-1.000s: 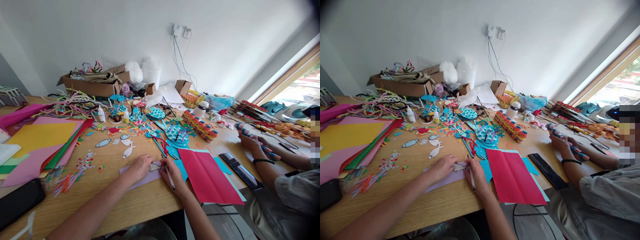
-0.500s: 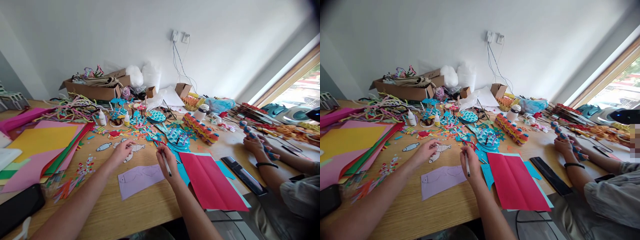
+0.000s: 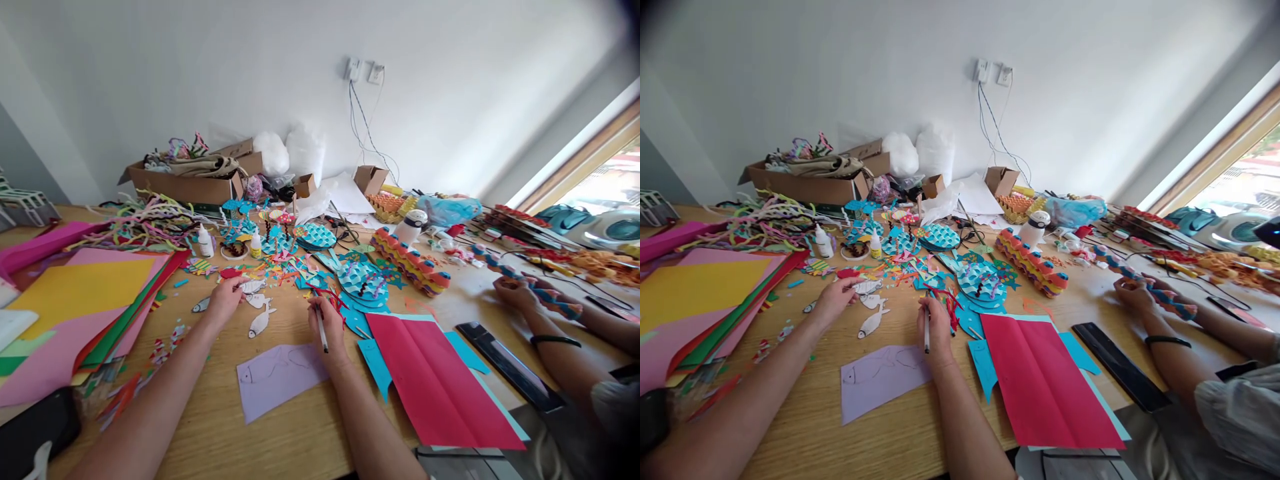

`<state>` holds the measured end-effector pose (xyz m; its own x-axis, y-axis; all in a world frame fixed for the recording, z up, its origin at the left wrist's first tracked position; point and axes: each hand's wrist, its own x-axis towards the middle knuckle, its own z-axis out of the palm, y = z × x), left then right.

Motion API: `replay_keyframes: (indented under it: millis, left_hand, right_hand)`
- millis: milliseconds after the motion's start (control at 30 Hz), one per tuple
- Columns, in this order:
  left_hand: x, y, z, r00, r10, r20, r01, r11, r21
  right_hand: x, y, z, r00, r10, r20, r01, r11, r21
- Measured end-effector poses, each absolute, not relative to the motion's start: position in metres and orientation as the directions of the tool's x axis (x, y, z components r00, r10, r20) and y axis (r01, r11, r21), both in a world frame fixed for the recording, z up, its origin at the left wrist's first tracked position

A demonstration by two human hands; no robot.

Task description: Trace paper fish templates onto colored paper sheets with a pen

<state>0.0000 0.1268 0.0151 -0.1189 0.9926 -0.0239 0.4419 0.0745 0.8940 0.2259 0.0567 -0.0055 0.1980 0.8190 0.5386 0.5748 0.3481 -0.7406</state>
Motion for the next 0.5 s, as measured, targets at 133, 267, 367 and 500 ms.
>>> replay_keyframes:
  millis: [133, 267, 367, 500]
  left_hand:
    - [-0.001, 0.129, 0.006, -0.120, 0.993, 0.000, 0.517, 0.062, 0.854]
    - [0.001, 0.129, -0.001, -0.096, 0.994, 0.049, 0.582, 0.016, 0.813]
    - [0.003, 0.127, -0.002, -0.073, 0.990, 0.118, 0.631, -0.046, 0.775]
    - [0.004, 0.120, 0.004, -0.029, 0.969, 0.245, 0.694, -0.157, 0.702]
  right_hand:
    - [0.225, 0.058, -0.007, 0.174, 0.803, 0.570, 0.634, 0.352, -0.688]
    - [0.221, 0.058, -0.006, 0.158, 0.815, 0.558, 0.627, 0.353, -0.694]
    - [0.222, 0.057, -0.003, 0.147, 0.813, 0.563, 0.635, 0.359, -0.684]
    - [0.222, 0.055, 0.005, 0.145, 0.822, 0.551, 0.635, 0.350, -0.689]
